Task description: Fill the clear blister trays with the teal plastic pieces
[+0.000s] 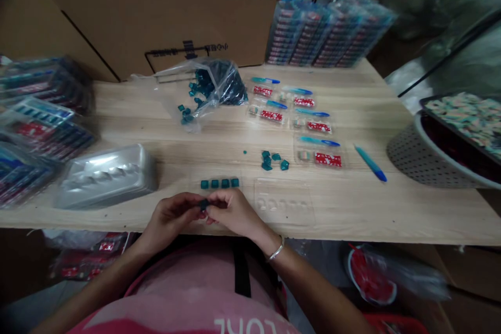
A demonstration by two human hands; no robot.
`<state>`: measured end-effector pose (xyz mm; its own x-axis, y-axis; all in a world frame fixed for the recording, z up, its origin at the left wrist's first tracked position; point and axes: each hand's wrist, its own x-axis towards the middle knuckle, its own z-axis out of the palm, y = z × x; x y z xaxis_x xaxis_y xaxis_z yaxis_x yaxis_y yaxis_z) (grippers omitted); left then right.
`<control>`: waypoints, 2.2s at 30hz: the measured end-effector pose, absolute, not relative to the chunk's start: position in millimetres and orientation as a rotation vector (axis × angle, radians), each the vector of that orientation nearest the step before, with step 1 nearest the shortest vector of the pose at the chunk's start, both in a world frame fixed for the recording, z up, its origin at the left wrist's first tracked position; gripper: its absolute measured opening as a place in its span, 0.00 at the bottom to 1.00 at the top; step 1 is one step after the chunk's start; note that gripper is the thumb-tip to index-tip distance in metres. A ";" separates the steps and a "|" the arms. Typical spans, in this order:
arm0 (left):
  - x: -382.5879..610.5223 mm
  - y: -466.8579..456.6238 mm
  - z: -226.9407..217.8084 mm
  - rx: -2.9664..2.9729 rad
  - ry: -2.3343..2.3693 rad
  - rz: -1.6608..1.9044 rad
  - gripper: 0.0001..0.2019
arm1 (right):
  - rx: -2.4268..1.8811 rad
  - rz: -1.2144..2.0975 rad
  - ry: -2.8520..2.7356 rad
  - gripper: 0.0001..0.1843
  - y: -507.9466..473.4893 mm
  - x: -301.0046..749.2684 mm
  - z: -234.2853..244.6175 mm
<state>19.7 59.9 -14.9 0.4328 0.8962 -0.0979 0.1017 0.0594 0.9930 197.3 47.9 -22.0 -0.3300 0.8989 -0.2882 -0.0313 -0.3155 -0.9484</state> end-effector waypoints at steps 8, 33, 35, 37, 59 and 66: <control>17.7 59.5 -11.6 1.841 1.045 0.913 0.07 | -1.297 1.319 -1.635 0.10 42.0 191.5 -6.8; 26.3 45.4 -17.8 1.907 1.217 1.072 0.07 | -1.303 0.797 -1.737 0.19 29.7 180.0 -31.8; 27.0 48.0 -16.4 1.747 1.268 1.055 0.06 | -1.334 0.748 -1.680 0.15 28.7 176.6 -29.8; 28.1 50.8 -14.7 1.606 1.291 1.042 0.05 | -1.365 0.698 -1.653 0.10 27.5 173.6 -27.7; 28.1 55.6 -19.4 1.267 1.253 0.991 0.04 | -1.373 0.935 -1.604 0.05 43.5 173.1 -32.8; 27.6 58.5 -21.9 1.254 1.181 0.979 0.05 | -1.351 1.098 -1.432 0.05 39.5 175.9 -27.9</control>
<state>27.6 58.5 -21.9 0.1610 0.9809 -0.1089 0.0749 0.0979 0.9924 175.9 39.5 -27.9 -0.0453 0.9988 0.0162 0.2432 0.0267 -0.9696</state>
